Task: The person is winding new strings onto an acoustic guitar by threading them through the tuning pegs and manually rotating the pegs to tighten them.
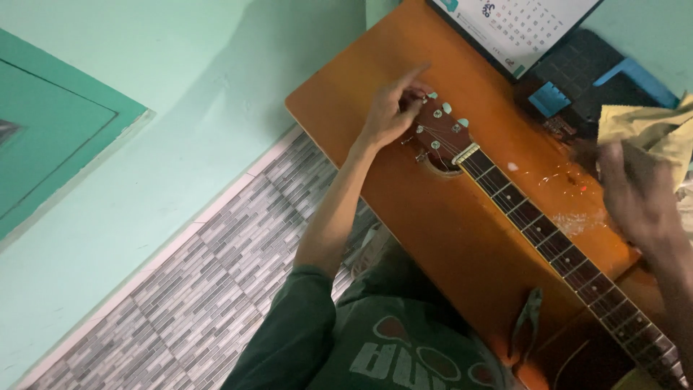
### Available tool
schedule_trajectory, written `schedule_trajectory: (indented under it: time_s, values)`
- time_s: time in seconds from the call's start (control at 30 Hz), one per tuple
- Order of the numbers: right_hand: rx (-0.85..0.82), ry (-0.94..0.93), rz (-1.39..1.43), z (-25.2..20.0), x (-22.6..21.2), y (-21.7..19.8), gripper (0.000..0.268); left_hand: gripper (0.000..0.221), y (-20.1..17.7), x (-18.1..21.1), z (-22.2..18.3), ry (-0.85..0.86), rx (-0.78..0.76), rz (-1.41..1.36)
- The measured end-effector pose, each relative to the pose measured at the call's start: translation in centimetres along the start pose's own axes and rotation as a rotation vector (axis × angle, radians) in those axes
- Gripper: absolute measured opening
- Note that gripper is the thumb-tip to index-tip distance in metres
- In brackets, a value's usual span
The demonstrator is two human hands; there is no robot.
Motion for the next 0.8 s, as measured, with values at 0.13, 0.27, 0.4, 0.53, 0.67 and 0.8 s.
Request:
schedule_trajectory:
  time_s: [0.13, 0.27, 0.4, 0.53, 0.67, 0.8]
  values:
    - [-0.098, -0.076, -0.040, 7.0, 0.0, 3.0, 0.027, 0.061, 0.3, 0.2, -0.2, -0.120, -0.075, -0.046]
    - [-0.128, 0.037, 0.025, 12.6, 4.9, 8.4, 0.021, 0.070, 0.4, -0.7, 0.2, 0.000, -0.043, 0.051]
    - [-0.150, -0.177, 0.401, 14.6, 5.0, 12.8, 0.023, 0.071, 0.3, -0.9, 0.4, 0.088, 0.018, -0.146]
    - [-0.190, -0.196, 0.624, 16.7, 5.4, 14.9, 0.031, 0.063, 0.0, 0.1, 0.2, 0.087, 0.034, -0.134]
    - [-0.176, -0.381, 0.421, 17.9, 4.2, 15.6, 0.037, 0.066, -0.2, 0.3, 0.4, 0.072, 0.030, -0.095]
    - [0.039, -0.680, 0.262, 18.0, 3.8, 15.2, 0.018, 0.057, 0.0, 0.9, 0.7, 0.056, -0.001, -0.091]
Point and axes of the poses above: each hand's wrist, its own z-axis towards the middle knuckle, its own y-axis out of the palm, x = y × z, the point moved 9 cm from there along z, towards the middle knuckle, and after that the axes turned 9 degrees about z, right-handed, at the moved point
